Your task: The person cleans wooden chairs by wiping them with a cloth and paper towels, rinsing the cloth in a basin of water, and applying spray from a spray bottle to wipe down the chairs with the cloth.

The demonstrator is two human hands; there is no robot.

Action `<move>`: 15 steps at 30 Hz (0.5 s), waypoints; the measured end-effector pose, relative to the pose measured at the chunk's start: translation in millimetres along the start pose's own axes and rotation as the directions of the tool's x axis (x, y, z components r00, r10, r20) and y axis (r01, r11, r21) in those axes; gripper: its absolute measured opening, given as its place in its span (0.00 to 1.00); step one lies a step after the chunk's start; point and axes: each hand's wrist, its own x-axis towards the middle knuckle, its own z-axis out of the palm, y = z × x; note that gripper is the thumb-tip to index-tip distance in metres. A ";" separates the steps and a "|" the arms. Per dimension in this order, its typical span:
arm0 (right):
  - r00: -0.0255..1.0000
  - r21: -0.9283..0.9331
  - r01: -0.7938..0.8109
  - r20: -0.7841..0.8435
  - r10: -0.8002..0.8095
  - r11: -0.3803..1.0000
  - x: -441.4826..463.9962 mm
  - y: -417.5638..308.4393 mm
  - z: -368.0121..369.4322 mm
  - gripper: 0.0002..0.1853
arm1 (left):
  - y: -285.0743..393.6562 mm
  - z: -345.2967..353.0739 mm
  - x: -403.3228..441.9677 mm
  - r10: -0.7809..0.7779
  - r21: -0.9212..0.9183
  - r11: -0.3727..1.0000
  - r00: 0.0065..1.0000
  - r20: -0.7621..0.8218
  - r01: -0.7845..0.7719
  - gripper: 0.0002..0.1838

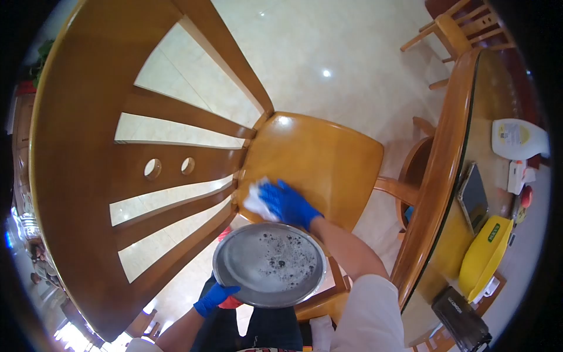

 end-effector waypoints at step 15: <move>0.763 -0.216 -0.622 -0.383 0.520 0.753 94.5 124.0 -55.3 0.27 | -19.5 -8.1 8.7 -0.014 -0.053 0.998 0.995 0.102 0.020 0.26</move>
